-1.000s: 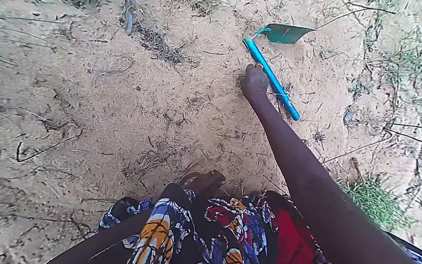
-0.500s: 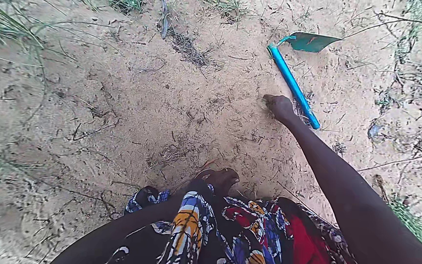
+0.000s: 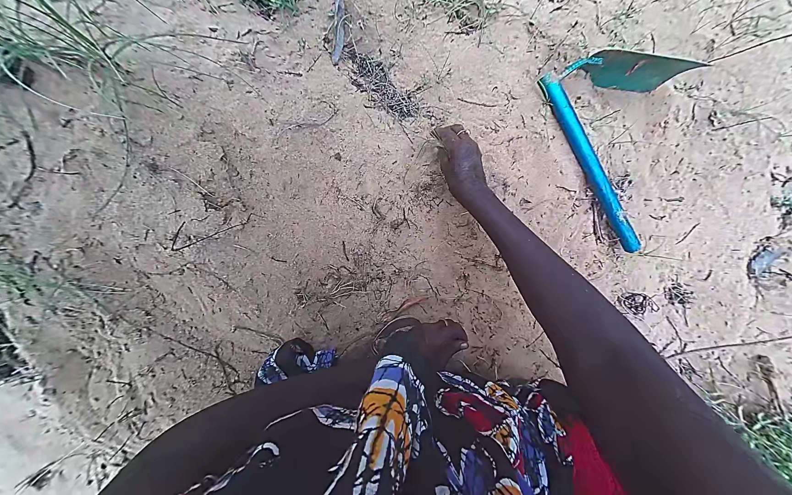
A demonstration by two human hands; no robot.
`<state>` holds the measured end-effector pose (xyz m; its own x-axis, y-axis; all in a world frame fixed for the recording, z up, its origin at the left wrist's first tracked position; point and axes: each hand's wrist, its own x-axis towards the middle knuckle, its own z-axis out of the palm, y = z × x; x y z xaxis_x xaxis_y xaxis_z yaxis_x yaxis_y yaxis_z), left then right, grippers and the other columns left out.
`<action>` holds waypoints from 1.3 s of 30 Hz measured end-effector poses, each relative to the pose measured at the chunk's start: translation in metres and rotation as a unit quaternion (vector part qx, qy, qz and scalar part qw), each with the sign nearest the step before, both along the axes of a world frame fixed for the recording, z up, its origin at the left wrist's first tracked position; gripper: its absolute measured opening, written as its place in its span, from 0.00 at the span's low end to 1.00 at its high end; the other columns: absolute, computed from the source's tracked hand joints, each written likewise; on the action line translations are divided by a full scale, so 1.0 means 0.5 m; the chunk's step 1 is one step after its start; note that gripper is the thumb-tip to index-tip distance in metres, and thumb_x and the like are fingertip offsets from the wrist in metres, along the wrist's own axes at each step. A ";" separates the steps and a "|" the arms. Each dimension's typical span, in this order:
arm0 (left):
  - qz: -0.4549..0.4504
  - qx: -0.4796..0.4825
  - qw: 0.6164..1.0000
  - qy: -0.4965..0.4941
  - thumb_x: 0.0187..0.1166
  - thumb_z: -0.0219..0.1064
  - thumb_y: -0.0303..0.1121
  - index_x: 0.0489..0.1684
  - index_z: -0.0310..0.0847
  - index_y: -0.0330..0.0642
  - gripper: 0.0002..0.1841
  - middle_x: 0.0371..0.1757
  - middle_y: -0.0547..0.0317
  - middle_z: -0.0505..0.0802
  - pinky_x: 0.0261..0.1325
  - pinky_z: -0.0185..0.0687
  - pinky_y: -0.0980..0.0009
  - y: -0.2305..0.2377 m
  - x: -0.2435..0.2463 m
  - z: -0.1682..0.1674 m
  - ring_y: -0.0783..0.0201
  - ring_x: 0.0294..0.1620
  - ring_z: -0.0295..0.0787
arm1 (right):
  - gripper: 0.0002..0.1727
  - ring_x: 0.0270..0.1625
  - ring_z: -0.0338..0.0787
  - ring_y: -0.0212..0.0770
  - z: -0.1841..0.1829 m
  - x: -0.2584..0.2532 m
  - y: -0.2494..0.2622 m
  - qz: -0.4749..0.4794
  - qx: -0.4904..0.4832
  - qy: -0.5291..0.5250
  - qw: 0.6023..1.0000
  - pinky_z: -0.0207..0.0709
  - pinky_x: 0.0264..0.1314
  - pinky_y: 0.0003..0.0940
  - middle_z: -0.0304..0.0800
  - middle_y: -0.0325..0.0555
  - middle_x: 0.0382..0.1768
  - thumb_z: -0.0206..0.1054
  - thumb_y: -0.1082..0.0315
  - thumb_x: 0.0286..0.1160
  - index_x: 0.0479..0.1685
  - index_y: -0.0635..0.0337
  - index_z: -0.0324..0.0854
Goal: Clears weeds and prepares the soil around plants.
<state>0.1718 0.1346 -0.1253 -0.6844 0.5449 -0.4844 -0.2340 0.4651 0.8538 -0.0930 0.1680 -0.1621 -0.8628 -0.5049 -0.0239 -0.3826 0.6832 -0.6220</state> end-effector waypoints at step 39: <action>0.029 0.047 0.998 -0.043 0.90 0.55 0.29 0.64 0.81 0.22 0.17 0.61 0.27 0.89 0.73 0.76 0.49 -0.023 -0.007 0.001 0.37 0.65 0.87 | 0.19 0.70 0.85 0.68 -0.007 -0.018 -0.033 -0.131 0.136 -0.054 0.981 0.71 0.77 0.61 0.87 0.73 0.61 0.62 0.63 0.88 0.58 0.76 0.84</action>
